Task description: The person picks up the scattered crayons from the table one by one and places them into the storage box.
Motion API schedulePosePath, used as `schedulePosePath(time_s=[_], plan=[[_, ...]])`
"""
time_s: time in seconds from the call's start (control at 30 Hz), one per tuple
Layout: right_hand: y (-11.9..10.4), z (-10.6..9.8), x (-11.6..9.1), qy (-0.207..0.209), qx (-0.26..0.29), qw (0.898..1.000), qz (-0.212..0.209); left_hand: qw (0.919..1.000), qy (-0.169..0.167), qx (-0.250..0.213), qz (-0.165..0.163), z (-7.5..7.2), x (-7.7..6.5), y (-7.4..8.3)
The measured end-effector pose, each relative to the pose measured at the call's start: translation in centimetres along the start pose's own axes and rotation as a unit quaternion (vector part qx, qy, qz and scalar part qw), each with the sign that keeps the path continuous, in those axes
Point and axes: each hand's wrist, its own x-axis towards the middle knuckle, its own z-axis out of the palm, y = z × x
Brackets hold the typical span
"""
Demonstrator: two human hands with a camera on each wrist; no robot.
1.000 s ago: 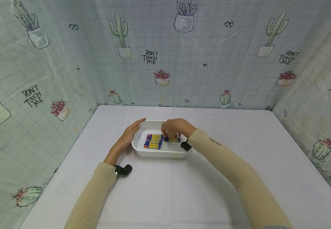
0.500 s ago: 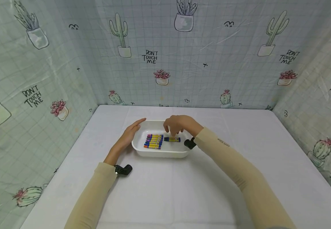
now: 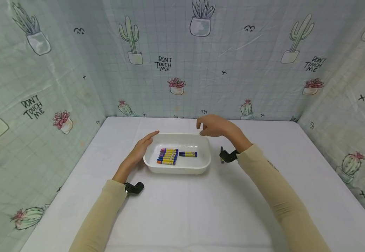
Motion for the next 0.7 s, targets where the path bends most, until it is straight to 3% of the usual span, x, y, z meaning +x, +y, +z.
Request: schedulePosePath(time_s=[0.23, 0.5, 0.7], plan=[[3.5, 1.1, -2.5, 0.069, 0.059, 0.996, 0.024, 0.9998, -0.003, -0.014, -0.01, -0.1, -0.2, -0.1], [6.9, 3.2, -5.0, 0.081, 0.111, 0.988, 0.071, 0.9997, -0.005, -0.022, -0.008, -0.1, -0.3, 0.0], [8.8, 5.4, -5.6, 0.095, 0.125, 0.981, 0.116, 0.9996, -0.008, -0.028, -0.005, 0.1, -0.1, 0.1]])
